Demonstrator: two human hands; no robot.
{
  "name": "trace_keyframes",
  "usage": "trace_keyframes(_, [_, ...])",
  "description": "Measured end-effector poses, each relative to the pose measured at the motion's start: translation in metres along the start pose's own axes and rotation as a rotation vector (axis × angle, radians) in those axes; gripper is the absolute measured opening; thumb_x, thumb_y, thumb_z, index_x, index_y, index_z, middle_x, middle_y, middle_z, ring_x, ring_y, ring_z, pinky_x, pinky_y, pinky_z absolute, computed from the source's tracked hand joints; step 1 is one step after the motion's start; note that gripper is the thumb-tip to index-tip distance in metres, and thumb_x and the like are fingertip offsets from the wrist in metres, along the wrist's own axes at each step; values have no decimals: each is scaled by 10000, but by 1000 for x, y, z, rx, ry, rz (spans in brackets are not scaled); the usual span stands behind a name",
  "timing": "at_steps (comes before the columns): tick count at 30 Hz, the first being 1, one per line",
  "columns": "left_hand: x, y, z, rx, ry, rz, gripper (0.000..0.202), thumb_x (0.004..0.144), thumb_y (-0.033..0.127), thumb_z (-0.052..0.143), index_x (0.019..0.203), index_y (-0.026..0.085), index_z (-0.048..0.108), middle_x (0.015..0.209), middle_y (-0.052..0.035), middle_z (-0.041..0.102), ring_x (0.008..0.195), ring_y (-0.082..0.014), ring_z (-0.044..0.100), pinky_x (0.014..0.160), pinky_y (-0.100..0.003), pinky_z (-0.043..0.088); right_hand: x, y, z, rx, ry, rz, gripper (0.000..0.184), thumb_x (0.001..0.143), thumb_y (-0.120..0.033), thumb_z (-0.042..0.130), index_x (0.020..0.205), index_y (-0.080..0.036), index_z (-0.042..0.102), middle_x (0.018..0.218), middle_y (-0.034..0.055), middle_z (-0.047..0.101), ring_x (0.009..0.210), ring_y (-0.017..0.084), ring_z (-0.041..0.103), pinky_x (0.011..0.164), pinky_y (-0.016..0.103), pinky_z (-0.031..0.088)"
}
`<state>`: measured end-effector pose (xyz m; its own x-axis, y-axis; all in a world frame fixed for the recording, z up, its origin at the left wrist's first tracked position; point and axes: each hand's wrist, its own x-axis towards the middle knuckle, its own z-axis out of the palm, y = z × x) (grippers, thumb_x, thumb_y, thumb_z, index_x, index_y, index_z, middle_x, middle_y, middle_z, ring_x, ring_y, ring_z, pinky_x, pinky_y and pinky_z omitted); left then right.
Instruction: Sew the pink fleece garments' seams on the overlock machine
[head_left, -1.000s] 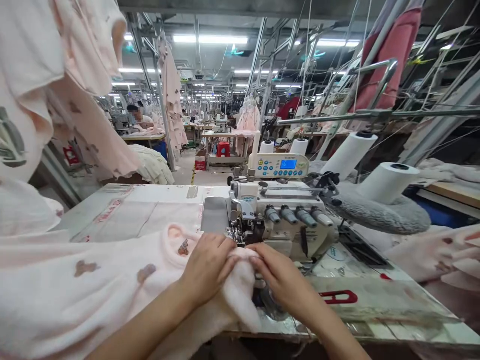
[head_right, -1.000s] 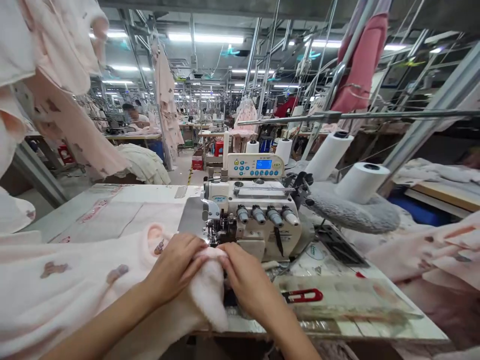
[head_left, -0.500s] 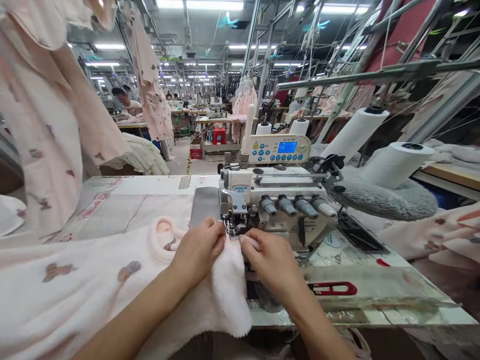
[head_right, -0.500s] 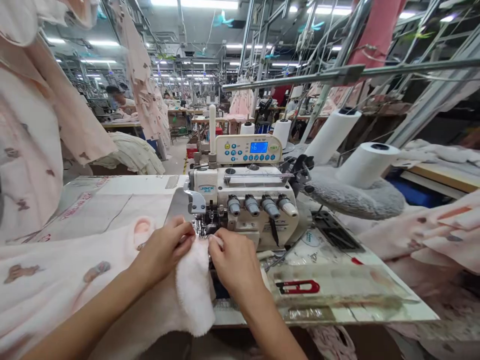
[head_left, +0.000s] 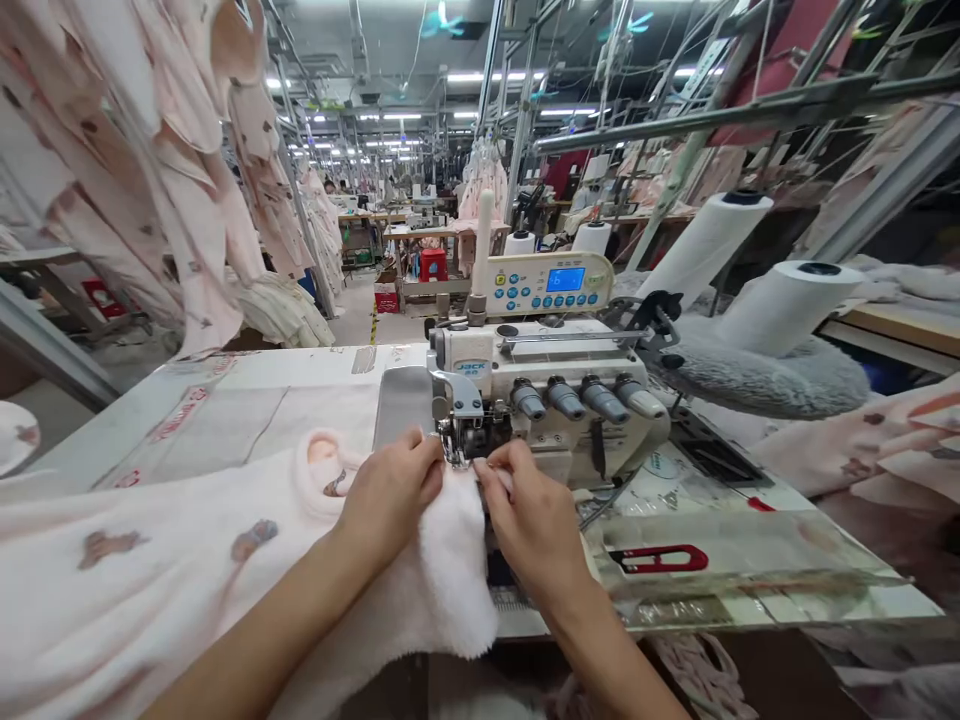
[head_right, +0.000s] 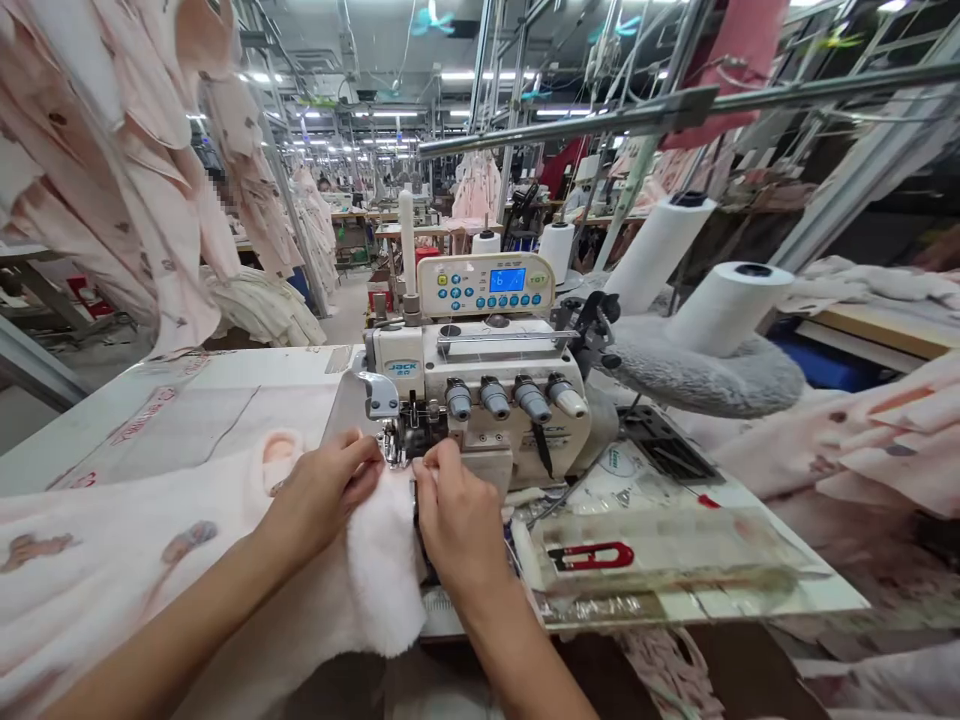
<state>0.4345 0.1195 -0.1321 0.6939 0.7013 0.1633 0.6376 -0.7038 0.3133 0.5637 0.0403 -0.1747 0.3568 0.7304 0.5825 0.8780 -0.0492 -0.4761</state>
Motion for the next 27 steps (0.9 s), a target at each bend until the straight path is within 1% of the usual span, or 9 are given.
trace_keyframes(4, [4, -2, 1, -9, 35, -4, 157, 815, 104, 393, 748, 180, 513, 800, 2, 506, 599, -97, 491, 542, -209, 338, -8, 0, -1, -88, 61, -111, 185, 921, -191, 312, 863, -179, 488, 690, 22, 631, 579, 178, 609, 509, 259, 366])
trace_keyframes(7, [7, -4, 4, -17, 53, 7, 142, 827, 130, 399, 752, 180, 509, 803, -1, 513, 617, -100, 499, 564, -211, 351, -25, 1, -6, -113, 299, -202, 171, 917, -198, 403, 1020, -140, 526, 980, 124, 615, 892, 214, 596, 739, 299, 438])
trace_keyframes(9, [7, -7, 5, -8, 73, 18, 139, 843, 166, 404, 751, 180, 507, 801, -4, 519, 639, -109, 508, 579, -217, 356, -37, 4, -6, -44, 387, -179, 181, 895, -255, 484, 1027, -147, 546, 1030, 133, 584, 979, 230, 546, 822, 326, 421])
trace_keyframes(11, [7, -8, 7, -10, 94, 32, 137, 853, 190, 409, 763, 182, 511, 807, -6, 527, 668, -118, 520, 595, -222, 359, -44, 8, -2, 106, 238, -90, 242, 903, -374, 458, 938, -169, 582, 900, 88, 611, 873, 215, 561, 754, 305, 426])
trace_keyframes(13, [5, -9, 7, -31, 111, 39, 128, 854, 194, 412, 781, 185, 517, 816, -5, 532, 679, -121, 525, 605, -227, 365, -48, 12, 6, 307, -41, 61, 400, 905, -499, 368, 819, -180, 593, 744, 41, 598, 729, 192, 549, 643, 275, 401])
trace_keyframes(17, [3, -10, 8, -58, 132, 43, 123, 852, 206, 419, 779, 186, 517, 806, 0, 529, 661, -122, 521, 608, -238, 374, -46, 14, 20, 603, -317, 349, 539, 801, -650, 388, 532, -183, 405, 518, -41, 337, 510, 114, 343, 478, 234, 238])
trace_keyframes(20, [4, -12, 9, -68, 152, 62, 125, 852, 211, 426, 768, 183, 514, 796, 0, 529, 663, -126, 523, 609, -244, 381, -43, 8, 17, 738, -357, 389, 523, 753, -644, 460, 525, -187, 347, 536, -54, 255, 512, 95, 262, 464, 225, 190])
trace_keyframes(24, [5, -17, 11, -73, 200, 113, 128, 858, 224, 437, 782, 180, 531, 802, -9, 550, 703, -145, 533, 629, -261, 399, -40, -8, 3, 875, -226, 391, 391, 807, -524, 486, 672, -158, 506, 627, -25, 425, 597, 113, 363, 519, 214, 282])
trace_keyframes(27, [-5, -14, 11, 14, 332, 207, 130, 858, 208, 443, 812, 173, 559, 825, -35, 581, 787, -185, 528, 700, -310, 412, -45, -13, 1, 999, -149, 438, 327, 801, -475, 546, 829, -150, 557, 704, 0, 530, 619, 116, 413, 525, 204, 308])
